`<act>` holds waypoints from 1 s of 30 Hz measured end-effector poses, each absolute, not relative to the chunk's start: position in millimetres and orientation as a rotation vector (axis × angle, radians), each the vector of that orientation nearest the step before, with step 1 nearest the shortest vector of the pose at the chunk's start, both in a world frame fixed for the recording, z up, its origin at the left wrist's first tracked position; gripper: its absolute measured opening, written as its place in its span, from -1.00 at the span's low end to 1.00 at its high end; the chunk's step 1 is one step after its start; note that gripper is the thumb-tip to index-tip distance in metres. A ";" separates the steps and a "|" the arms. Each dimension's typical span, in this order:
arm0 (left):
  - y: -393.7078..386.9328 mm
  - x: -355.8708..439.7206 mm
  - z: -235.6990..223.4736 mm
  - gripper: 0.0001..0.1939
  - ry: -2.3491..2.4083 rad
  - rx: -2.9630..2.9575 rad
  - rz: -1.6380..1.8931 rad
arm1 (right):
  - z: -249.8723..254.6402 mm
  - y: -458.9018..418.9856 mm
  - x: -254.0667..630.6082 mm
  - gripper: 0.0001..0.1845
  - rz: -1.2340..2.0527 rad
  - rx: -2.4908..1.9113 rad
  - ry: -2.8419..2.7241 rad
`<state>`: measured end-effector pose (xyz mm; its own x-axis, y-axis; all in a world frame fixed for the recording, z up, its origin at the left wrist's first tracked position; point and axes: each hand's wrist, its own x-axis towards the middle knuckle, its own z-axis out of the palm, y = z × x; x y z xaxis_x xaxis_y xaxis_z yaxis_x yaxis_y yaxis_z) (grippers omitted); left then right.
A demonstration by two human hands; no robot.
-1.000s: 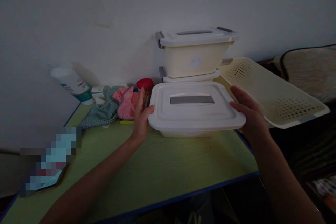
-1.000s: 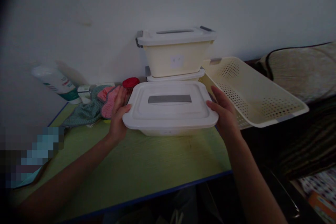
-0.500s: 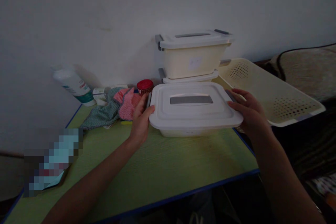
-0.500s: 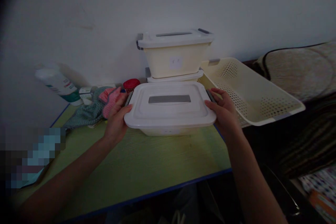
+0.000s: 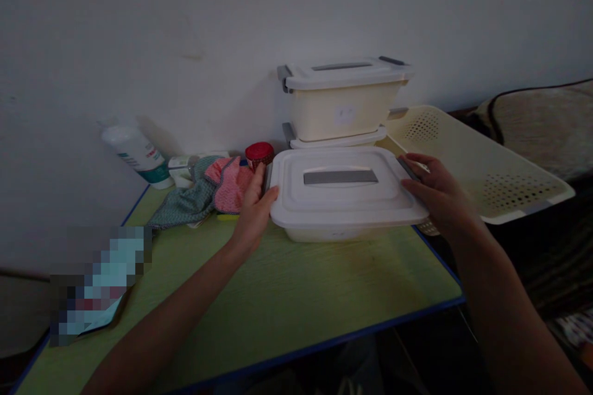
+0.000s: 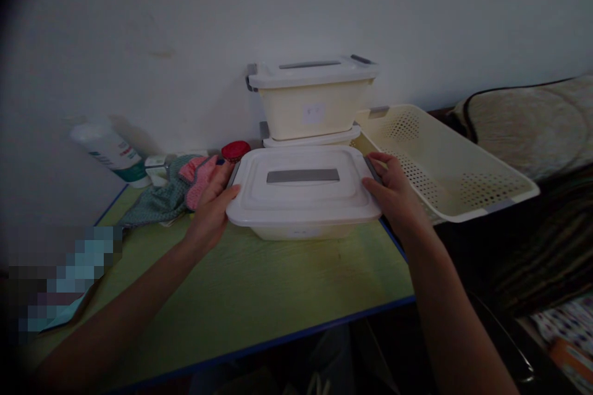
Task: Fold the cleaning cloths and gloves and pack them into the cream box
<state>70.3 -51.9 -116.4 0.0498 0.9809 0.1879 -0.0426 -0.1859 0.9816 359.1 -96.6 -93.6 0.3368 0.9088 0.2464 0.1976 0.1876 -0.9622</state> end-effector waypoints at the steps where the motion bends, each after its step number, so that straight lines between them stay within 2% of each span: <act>1: -52.9 71.2 -115.1 -0.31 1.054 1.336 1.305 | -93.9 -96.6 358.5 -0.54 0.691 -1.315 -1.151; 11: -53.5 72.2 -107.1 -0.09 1.059 1.392 1.289 | -89.5 -99.6 354.6 -0.33 0.751 -1.375 -1.086; 24: -55.3 72.9 -99.9 -0.04 1.051 1.422 1.287 | -81.8 -101.3 355.4 -0.47 0.666 -1.383 -1.315; 30: -53.3 71.7 -102.1 -0.08 1.041 1.425 1.297 | -86.5 -98.0 361.5 -0.51 0.613 -1.371 -1.393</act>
